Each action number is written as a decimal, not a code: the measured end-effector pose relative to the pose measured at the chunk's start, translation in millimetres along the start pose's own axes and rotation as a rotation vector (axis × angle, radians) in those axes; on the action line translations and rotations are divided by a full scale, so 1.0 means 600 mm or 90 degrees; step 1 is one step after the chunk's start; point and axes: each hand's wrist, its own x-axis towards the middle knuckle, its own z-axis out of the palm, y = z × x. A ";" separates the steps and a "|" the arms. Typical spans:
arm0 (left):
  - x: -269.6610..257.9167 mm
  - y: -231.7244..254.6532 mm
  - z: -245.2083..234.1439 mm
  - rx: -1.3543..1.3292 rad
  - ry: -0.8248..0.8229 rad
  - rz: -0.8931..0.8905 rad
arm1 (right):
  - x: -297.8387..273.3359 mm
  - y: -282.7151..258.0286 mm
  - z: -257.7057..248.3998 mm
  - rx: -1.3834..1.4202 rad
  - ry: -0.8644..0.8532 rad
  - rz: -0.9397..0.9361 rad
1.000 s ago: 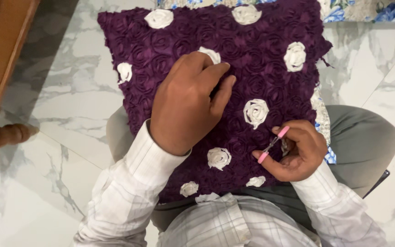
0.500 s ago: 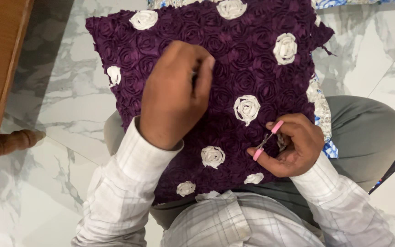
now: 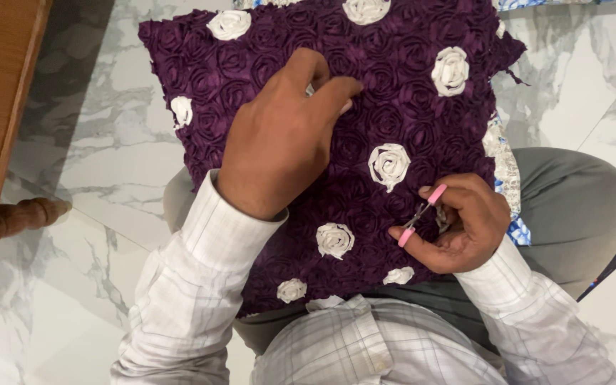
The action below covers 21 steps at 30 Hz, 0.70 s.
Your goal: The person trims white fabric roses on a purple cushion using scissors and presses them down by hand.
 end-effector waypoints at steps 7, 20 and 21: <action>-0.002 -0.006 0.004 -0.068 0.008 -0.035 | 0.000 0.004 0.002 0.023 0.011 -0.024; -0.018 -0.010 -0.011 -0.124 0.010 0.005 | 0.001 0.006 0.001 0.019 0.008 -0.021; -0.019 -0.010 -0.011 -0.132 0.014 0.003 | 0.003 0.003 -0.001 0.012 0.004 -0.020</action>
